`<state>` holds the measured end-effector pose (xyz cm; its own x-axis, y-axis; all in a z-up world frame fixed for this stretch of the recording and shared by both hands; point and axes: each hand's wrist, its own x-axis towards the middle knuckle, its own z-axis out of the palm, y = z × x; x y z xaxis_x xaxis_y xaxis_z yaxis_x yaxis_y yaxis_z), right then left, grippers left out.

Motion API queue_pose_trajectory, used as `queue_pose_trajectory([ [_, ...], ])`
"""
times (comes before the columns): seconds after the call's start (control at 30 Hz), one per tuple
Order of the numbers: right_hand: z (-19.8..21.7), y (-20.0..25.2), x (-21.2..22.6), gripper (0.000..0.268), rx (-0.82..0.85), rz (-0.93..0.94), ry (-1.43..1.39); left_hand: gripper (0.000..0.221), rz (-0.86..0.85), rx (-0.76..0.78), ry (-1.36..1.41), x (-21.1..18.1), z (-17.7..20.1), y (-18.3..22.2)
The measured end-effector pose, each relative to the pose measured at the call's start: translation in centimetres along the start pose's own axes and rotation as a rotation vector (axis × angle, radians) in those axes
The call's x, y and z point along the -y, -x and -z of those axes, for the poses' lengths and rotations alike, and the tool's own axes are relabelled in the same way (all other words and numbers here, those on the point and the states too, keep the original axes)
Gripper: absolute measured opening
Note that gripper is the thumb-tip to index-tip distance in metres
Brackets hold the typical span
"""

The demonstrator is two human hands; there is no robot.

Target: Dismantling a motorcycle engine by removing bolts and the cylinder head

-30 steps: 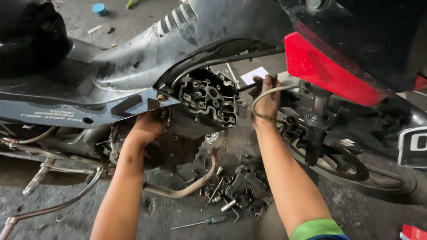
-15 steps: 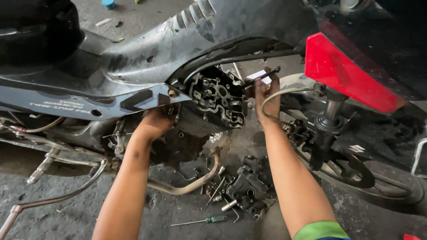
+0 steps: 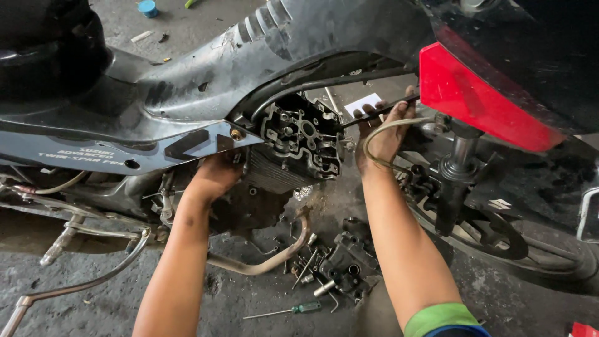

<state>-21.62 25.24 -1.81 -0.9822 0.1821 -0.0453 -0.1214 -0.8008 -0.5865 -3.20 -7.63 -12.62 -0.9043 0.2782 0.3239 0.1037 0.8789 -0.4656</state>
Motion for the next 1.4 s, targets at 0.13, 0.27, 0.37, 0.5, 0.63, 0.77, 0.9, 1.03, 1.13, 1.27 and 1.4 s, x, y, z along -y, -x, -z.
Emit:
queue_pose_trajectory([
  [0.13, -1.3, 1.6, 0.1, 0.029, 0.14, -0.131, 0.095, 0.017, 0.253, 0.125, 0.335, -0.4, 2.8, -0.7],
  [0.27, 4.0, -2.3, -3.6, 0.035, 0.491, 0.125, 0.741, 0.025, 0.518, 0.27, 0.692, -0.8, 4.0, -0.6],
  [0.37, -1.2, 0.9, 0.1, 0.04, 0.129, -0.076, 0.182, 0.024, 0.505, 0.275, 0.677, -1.0, 3.6, -0.5],
  [0.5, -0.7, -0.6, -0.9, 0.044, 0.018, -0.114, 0.008, 0.024, 0.488, 0.269, 0.64, -1.0, 3.8, -0.6],
  [0.63, -0.3, -1.4, -1.1, 0.042, 0.048, -0.165, -0.129, 0.023, 0.446, 0.273, 0.614, -1.0, 3.6, -0.7],
  [0.77, 0.4, -2.8, -1.8, 0.042, 0.097, -0.21, -0.366, 0.023, 0.424, 0.264, 0.585, -1.0, 3.4, -0.7],
  [0.9, 0.6, -2.8, -2.3, 0.038, 0.156, -0.225, -0.419, 0.023, 0.411, 0.26, 0.565, -1.0, 3.3, -0.8],
  [1.03, 0.7, -2.8, -2.6, 0.029, 0.245, -0.293, -0.349, 0.022, 0.375, 0.254, 0.548, -0.8, 3.1, -0.6],
  [1.13, 0.1, -2.1, -2.1, 0.015, 0.218, -0.237, -0.267, 0.022, 0.363, 0.247, 0.533, -0.9, 3.0, -0.4],
  [1.27, -1.9, 0.2, 0.0, 0.04, 0.158, -0.149, -0.127, 0.021, 0.343, 0.244, 0.502, -0.8, 2.8, -0.7],
  [1.4, -1.8, 0.0, 0.7, 0.035, 0.117, -0.203, -0.177, 0.021, 0.312, 0.25, 0.493, -0.8, 2.7, -0.5],
])
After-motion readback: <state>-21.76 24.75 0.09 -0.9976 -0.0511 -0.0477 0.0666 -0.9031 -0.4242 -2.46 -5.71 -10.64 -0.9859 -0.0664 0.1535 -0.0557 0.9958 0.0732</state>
